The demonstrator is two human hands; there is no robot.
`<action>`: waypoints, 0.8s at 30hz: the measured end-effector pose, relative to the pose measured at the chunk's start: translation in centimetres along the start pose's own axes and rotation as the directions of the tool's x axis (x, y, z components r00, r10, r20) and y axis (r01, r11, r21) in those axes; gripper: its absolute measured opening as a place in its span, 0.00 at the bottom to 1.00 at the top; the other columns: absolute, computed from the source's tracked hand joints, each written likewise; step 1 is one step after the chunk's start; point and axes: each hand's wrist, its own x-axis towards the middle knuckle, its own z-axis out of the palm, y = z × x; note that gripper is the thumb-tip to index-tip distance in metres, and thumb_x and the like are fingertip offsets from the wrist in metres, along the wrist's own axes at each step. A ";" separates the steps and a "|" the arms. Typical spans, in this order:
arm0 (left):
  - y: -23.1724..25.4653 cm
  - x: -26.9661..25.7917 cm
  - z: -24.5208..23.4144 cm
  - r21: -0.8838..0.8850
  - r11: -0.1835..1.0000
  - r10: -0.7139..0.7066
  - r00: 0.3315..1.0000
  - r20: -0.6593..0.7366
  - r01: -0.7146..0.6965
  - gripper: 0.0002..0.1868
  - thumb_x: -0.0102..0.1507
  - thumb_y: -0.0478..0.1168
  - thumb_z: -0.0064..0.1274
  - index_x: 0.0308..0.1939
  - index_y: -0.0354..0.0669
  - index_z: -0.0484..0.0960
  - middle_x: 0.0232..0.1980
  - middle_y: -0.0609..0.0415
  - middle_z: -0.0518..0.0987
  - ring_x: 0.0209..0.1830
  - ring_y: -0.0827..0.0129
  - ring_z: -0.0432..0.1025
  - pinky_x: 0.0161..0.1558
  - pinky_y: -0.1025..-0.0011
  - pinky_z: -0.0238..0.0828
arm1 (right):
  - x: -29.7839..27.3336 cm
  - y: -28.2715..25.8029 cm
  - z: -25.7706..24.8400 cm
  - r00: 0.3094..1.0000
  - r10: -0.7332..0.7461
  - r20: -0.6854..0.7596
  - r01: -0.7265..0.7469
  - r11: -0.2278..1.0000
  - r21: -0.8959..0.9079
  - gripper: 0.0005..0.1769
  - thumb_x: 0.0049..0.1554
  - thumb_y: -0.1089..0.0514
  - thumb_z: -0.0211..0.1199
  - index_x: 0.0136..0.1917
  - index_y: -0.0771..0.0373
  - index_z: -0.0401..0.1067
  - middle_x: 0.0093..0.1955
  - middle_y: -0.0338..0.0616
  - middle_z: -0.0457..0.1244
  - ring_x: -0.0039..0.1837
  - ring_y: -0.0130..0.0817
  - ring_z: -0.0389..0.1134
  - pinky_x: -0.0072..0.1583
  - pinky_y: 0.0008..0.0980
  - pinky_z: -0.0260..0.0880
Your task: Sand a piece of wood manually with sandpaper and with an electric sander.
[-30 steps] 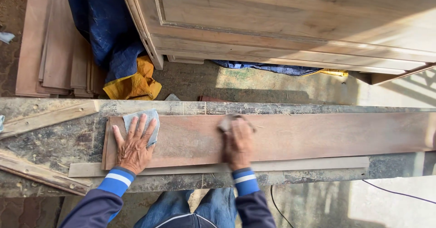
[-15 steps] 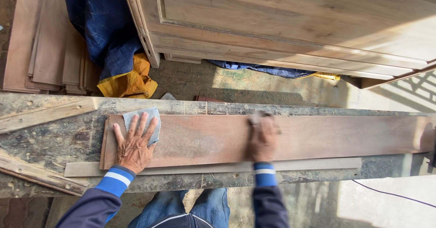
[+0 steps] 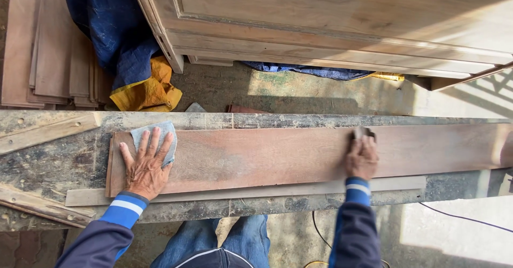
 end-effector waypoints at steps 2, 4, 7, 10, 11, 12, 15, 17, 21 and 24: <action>0.1 0.1 0.1 0.003 1.000 -0.020 0.999 0.025 0.020 0.44 0.61 0.52 0.49 0.79 0.68 0.47 0.85 0.56 0.43 0.85 0.56 0.38 0.73 0.22 0.25 | -7.4 -4.1 3.9 0.934 -0.325 -0.146 0.340 0.936 0.092 0.20 0.68 0.50 0.52 0.69 0.59 0.69 0.75 0.53 0.61 0.74 0.46 0.64 0.72 0.40 0.66; 0.2 0.2 0.2 0.011 0.999 -0.042 0.998 0.044 0.041 0.45 0.60 0.52 0.49 0.80 0.69 0.47 0.86 0.56 0.42 0.85 0.56 0.38 0.73 0.22 0.25 | -15.3 -8.1 4.4 0.745 -0.590 -0.312 0.649 0.749 0.133 0.13 0.66 0.58 0.59 0.63 0.63 0.71 0.72 0.55 0.63 0.75 0.48 0.64 0.74 0.41 0.66; 0.1 0.3 0.2 0.007 1.000 -0.030 0.999 0.040 0.030 0.46 0.59 0.52 0.49 0.80 0.69 0.46 0.86 0.56 0.42 0.85 0.56 0.38 0.73 0.22 0.25 | -23.0 -9.4 3.0 0.705 -0.700 -0.113 0.707 0.680 0.197 0.23 0.62 0.55 0.59 0.70 0.61 0.68 0.74 0.51 0.61 0.77 0.48 0.60 0.76 0.48 0.58; 0.1 0.3 0.4 -0.003 0.999 -0.038 0.999 0.028 0.038 0.45 0.60 0.52 0.49 0.79 0.70 0.47 0.85 0.56 0.42 0.85 0.56 0.38 0.73 0.22 0.25 | -19.3 -1.0 3.1 0.777 -0.627 -0.057 0.628 0.765 0.145 0.28 0.63 0.50 0.58 0.74 0.56 0.65 0.77 0.49 0.58 0.78 0.47 0.57 0.76 0.46 0.57; 0.1 0.1 0.4 -0.010 0.999 -0.035 0.999 0.023 0.035 0.45 0.60 0.51 0.48 0.80 0.70 0.46 0.86 0.56 0.42 0.85 0.55 0.38 0.73 0.22 0.25 | -16.3 2.8 2.8 0.829 -0.541 -0.139 0.551 0.833 0.047 0.26 0.66 0.50 0.55 0.75 0.58 0.64 0.78 0.53 0.58 0.79 0.48 0.57 0.78 0.47 0.56; 0.1 0.3 0.4 -0.018 0.999 -0.027 1.000 0.013 0.027 0.45 0.60 0.51 0.47 0.80 0.70 0.46 0.86 0.56 0.42 0.85 0.55 0.38 0.73 0.22 0.25 | -13.2 6.5 2.6 0.862 -0.451 -0.234 0.454 0.890 -0.043 0.25 0.70 0.50 0.51 0.76 0.60 0.63 0.79 0.56 0.57 0.80 0.50 0.57 0.80 0.48 0.56; 0.2 0.2 0.5 -0.070 0.997 -0.019 0.999 -0.033 0.016 0.41 0.64 0.52 0.43 0.81 0.68 0.47 0.86 0.55 0.42 0.86 0.54 0.38 0.72 0.20 0.24 | -10.8 6.8 -0.2 0.936 -0.225 -0.270 0.246 0.968 0.046 0.22 0.71 0.50 0.49 0.73 0.61 0.67 0.79 0.58 0.58 0.81 0.53 0.57 0.79 0.47 0.56; 0.4 0.2 0.7 -0.077 0.997 -0.018 0.998 -0.060 0.014 0.40 0.64 0.53 0.41 0.80 0.68 0.47 0.86 0.55 0.43 0.86 0.54 0.38 0.72 0.20 0.25 | -13.5 2.9 2.1 0.899 -0.338 -0.279 0.355 0.935 0.012 0.23 0.69 0.51 0.50 0.73 0.62 0.66 0.78 0.58 0.58 0.80 0.54 0.56 0.79 0.50 0.55; 0.5 0.2 1.2 -0.076 0.996 -0.058 0.996 -0.072 0.052 0.38 0.65 0.54 0.37 0.80 0.67 0.48 0.86 0.54 0.43 0.85 0.53 0.38 0.71 0.19 0.25 | -20.8 -8.4 1.7 0.721 -0.685 -0.103 0.688 0.690 0.225 0.28 0.63 0.52 0.59 0.73 0.63 0.65 0.76 0.56 0.59 0.78 0.54 0.58 0.77 0.52 0.53; 0.6 0.4 2.4 -0.074 0.992 -0.110 0.992 -0.066 0.105 0.39 0.66 0.55 0.36 0.81 0.64 0.46 0.86 0.53 0.40 0.85 0.52 0.36 0.71 0.20 0.22 | -16.9 -9.3 0.4 0.641 -0.764 -0.072 0.752 0.605 0.263 0.26 0.62 0.52 0.62 0.72 0.60 0.67 0.74 0.53 0.62 0.77 0.51 0.60 0.76 0.48 0.57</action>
